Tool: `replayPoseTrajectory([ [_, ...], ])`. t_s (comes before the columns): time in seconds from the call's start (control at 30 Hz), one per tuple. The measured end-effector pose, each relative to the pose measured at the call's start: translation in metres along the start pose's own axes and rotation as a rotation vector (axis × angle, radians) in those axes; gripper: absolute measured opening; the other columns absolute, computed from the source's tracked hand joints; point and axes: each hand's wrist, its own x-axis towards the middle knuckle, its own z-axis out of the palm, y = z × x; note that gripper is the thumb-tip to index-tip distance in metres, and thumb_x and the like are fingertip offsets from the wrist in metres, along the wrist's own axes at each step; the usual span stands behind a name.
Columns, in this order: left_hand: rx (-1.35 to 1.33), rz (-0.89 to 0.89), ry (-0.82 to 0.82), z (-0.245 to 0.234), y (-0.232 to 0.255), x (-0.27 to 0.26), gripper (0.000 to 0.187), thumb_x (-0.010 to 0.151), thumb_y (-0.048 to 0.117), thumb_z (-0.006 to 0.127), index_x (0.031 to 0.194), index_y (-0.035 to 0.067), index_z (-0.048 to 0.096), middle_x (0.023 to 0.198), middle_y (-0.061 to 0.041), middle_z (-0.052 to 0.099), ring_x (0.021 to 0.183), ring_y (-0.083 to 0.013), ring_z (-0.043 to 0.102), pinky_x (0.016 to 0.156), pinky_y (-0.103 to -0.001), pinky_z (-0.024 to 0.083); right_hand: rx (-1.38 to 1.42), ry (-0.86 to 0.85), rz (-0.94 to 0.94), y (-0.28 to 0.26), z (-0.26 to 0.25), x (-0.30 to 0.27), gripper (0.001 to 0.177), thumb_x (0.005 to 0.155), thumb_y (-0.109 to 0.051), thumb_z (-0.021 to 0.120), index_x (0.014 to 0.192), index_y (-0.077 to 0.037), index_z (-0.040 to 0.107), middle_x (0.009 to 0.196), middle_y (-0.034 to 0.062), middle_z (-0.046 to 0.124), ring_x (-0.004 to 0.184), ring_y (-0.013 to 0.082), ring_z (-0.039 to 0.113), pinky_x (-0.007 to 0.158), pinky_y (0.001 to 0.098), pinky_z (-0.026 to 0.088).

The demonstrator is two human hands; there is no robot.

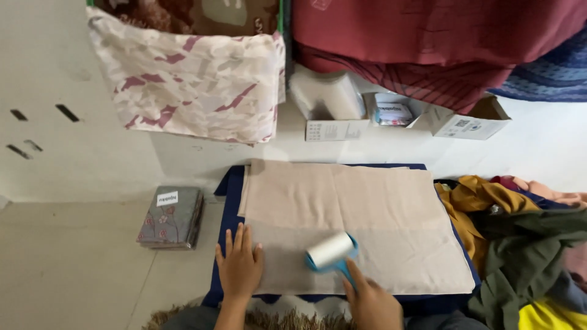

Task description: Using a lint roller to remove lint from a hijab and then folding it neatly.

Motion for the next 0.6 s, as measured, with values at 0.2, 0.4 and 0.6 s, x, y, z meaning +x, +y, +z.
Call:
replayPoseTrajectory([
  [0.2, -0.017, -0.031, -0.048, -0.014, 0.004, 0.002, 0.062, 0.097, 0.047, 0.046, 0.151, 0.018, 0.044, 0.162, -0.001, 0.040, 0.152, -0.0316, 0.031, 0.120, -0.058, 0.023, 0.055, 0.250, -0.072, -0.088, 0.030, 0.138, 0.052, 0.097, -0.041, 0.057, 0.142, -0.017, 0.052, 0.066, 0.0117, 0.070, 0.051, 0.0339, 0.066, 0.045, 0.0464, 0.049],
  [0.4, -0.023, -0.012, 0.021, -0.009, 0.001, -0.001, 0.062, 0.095, 0.047, 0.049, 0.149, 0.017, 0.047, 0.159, -0.002, 0.044, 0.150, -0.0320, 0.035, 0.119, -0.059, 0.024, 0.040, 0.154, -0.050, -0.116, 0.058, 0.228, 0.056, 0.102, -0.041, 0.052, 0.149, -0.011, 0.047, 0.075, 0.0166, 0.071, 0.064, 0.0361, 0.070, 0.058, 0.0471, 0.057],
  [0.6, -0.005, -0.029, -0.008, -0.009, 0.001, 0.001, 0.061, 0.095, 0.049, 0.047, 0.149, 0.020, 0.048, 0.161, 0.001, 0.043, 0.151, -0.0297, 0.034, 0.120, -0.057, 0.025, 0.083, 0.190, -0.083, -0.074, 0.022, 0.138, 0.050, 0.099, -0.041, 0.056, 0.142, -0.015, 0.051, 0.070, 0.0156, 0.071, 0.056, 0.0350, 0.069, 0.050, 0.0469, 0.054],
])
